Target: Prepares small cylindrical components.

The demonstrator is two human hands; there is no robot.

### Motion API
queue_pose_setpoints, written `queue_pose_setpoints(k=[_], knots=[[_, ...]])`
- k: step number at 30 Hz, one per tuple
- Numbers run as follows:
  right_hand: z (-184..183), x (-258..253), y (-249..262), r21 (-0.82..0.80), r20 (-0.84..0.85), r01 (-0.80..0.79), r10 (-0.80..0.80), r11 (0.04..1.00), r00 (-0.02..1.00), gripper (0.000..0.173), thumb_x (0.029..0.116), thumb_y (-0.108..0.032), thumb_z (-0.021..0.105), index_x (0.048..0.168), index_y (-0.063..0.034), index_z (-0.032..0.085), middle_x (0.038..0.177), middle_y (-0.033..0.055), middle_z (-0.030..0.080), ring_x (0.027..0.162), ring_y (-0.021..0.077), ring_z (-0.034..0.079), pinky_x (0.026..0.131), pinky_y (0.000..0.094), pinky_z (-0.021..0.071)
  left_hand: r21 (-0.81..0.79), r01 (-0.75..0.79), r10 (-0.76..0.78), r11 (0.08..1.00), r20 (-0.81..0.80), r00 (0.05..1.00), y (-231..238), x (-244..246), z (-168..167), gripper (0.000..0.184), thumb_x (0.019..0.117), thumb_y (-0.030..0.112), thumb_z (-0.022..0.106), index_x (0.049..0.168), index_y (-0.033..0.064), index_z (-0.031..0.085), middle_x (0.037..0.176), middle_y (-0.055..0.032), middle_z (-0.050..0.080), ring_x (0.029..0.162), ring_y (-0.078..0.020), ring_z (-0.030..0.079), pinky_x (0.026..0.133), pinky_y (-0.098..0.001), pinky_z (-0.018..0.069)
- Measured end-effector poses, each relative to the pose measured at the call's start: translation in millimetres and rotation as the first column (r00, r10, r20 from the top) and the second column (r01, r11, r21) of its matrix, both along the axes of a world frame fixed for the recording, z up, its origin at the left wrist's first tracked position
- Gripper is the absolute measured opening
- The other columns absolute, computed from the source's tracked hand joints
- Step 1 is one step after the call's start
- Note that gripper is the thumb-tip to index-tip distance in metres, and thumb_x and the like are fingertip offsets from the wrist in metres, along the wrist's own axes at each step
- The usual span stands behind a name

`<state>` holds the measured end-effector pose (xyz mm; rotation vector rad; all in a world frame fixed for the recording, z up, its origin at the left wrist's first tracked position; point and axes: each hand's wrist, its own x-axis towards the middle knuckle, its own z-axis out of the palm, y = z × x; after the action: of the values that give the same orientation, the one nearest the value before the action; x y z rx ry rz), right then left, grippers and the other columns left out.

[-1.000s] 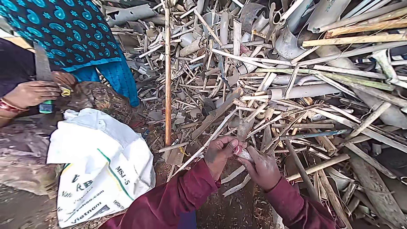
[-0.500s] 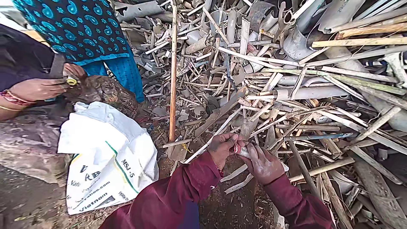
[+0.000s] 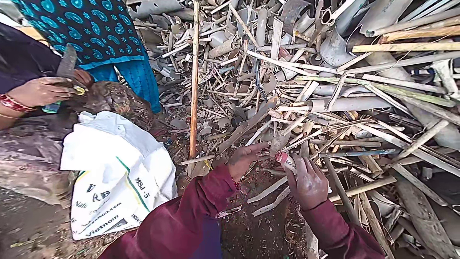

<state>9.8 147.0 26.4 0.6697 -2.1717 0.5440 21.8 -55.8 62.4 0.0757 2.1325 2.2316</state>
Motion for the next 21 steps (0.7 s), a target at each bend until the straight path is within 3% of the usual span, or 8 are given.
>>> queue_pose_setpoints(k=[2, 5, 7, 9, 13, 16, 18, 21], knots=[[-0.9, -3.1, 4.9, -0.023, 0.117, 0.017, -0.014, 1.000, 0.993, 0.038, 0.0918, -0.024, 0.064, 0.113, 0.0072, 0.071, 0.098, 0.0245, 0.075, 0.084, 0.0427, 0.075, 0.067, 0.0526, 0.0594, 0.052, -0.032, 0.031, 0.998, 0.014, 0.999, 3.5, 2.5, 3.5, 0.031, 0.1029, 0.000, 0.046, 0.130, -0.0084, 0.059, 0.130, -0.0145, 0.065, 0.120, -0.0128, 0.062, 0.105, -0.0283, 0.0481], [-3.8, -6.6, 7.9, -0.041, 0.189, 0.011, -0.004, 0.999, 0.982, 0.040, 0.0929, -0.025, 0.066, 0.114, 0.0080, 0.070, 0.098, 0.0244, 0.075, 0.083, 0.0421, 0.075, 0.068, 0.0536, 0.0595, 0.059, -0.141, 0.139, 0.988, 0.032, 0.990, 11.9, 3.6, 9.5, 0.009, 0.1045, 0.002, 0.051, 0.103, -0.0043, 0.057, 0.088, -0.0032, 0.066, 0.083, -0.0091, 0.069, 0.086, -0.0270, 0.0586], [-5.4, -7.3, 7.8, -0.044, 0.194, -0.006, 0.015, 0.999, 0.981, 0.039, 0.0933, -0.027, 0.065, 0.114, 0.0064, 0.071, 0.098, 0.0227, 0.075, 0.083, 0.0405, 0.076, 0.067, 0.0530, 0.0598, -0.020, -0.113, 0.113, 0.993, -0.043, 0.993, 11.0, 1.2, 5.3, 0.022, 0.1074, 0.007, 0.044, 0.091, 0.0007, 0.058, 0.071, 0.0034, 0.061, 0.068, -0.0066, 0.066, 0.077, -0.0257, 0.0595], [-6.5, -7.4, 6.9, -0.050, 0.201, -0.032, 0.041, 0.998, 0.979, 0.039, 0.0932, -0.027, 0.066, 0.114, 0.0063, 0.071, 0.099, 0.0227, 0.076, 0.084, 0.0407, 0.076, 0.068, 0.0537, 0.0599, -0.094, -0.131, 0.116, 0.987, -0.150, 0.982, 12.3, -0.5, 0.8, 0.026, 0.1064, 0.007, 0.047, 0.087, 0.0025, 0.064, 0.069, 0.0055, 0.066, 0.064, -0.0039, 0.067, 0.072, -0.0227, 0.0598], [-7.3, -8.5, 7.5, -0.051, 0.179, -0.072, 0.080, 0.996, 0.981, 0.038, 0.0925, -0.026, 0.066, 0.113, 0.0054, 0.072, 0.100, 0.0214, 0.076, 0.086, 0.0394, 0.076, 0.071, 0.0519, 0.0606, -0.301, -0.252, 0.144, 0.920, -0.338, 0.930, 13.5, 0.0, -3.7, 0.026, 0.0972, 0.011, 0.065, 0.120, -0.0007, 0.067, 0.095, -0.0015, 0.073, 0.082, -0.0016, 0.068, 0.079, -0.0196, 0.0565], [-8.9, -10.8, 9.7, -0.059, 0.169, -0.094, 0.103, 0.994, 0.980, 0.039, 0.0920, -0.027, 0.065, 0.114, 0.0041, 0.073, 0.102, 0.0207, 0.076, 0.090, 0.0396, 0.076, 0.075, 0.0515, 0.0609, -0.305, -0.330, 0.193, 0.893, -0.404, 0.894, 18.5, 3.4, -2.4, 0.015, 0.0980, 0.016, 0.065, 0.096, 0.0015, 0.070, 0.080, 0.0043, 0.068, 0.059, 0.0067, 0.055, 0.055, -0.0115, 0.0466], [-9.5, -12.4, 10.1, -0.057, 0.148, -0.085, 0.092, 0.995, 0.985, 0.038, 0.0916, -0.027, 0.066, 0.114, 0.0028, 0.074, 0.101, 0.0209, 0.076, 0.090, 0.0404, 0.075, 0.074, 0.0518, 0.0606, -0.359, -0.342, 0.126, 0.868, -0.507, 0.853, 17.8, 4.2, -5.6, 0.020, 0.0964, 0.021, 0.066, 0.099, 0.0017, 0.073, 0.098, -0.0025, 0.071, 0.086, -0.0001, 0.064, 0.078, -0.0174, 0.0529], [-9.6, -12.9, 9.1, -0.031, 0.051, -0.028, 0.030, 0.999, 0.998, 0.034, 0.0905, -0.025, 0.065, 0.110, -0.0002, 0.076, 0.096, 0.0202, 0.076, 0.086, 0.0409, 0.074, 0.071, 0.0506, 0.0591, -0.396, -0.345, 0.049, 0.851, -0.593, 0.803, 23.4, 4.9, -10.5, 0.030, 0.0957, 0.031, 0.066, 0.096, 0.0026, 0.075, 0.107, -0.0113, 0.073, 0.120, -0.0204, 0.062, 0.106, -0.0364, 0.0459]])
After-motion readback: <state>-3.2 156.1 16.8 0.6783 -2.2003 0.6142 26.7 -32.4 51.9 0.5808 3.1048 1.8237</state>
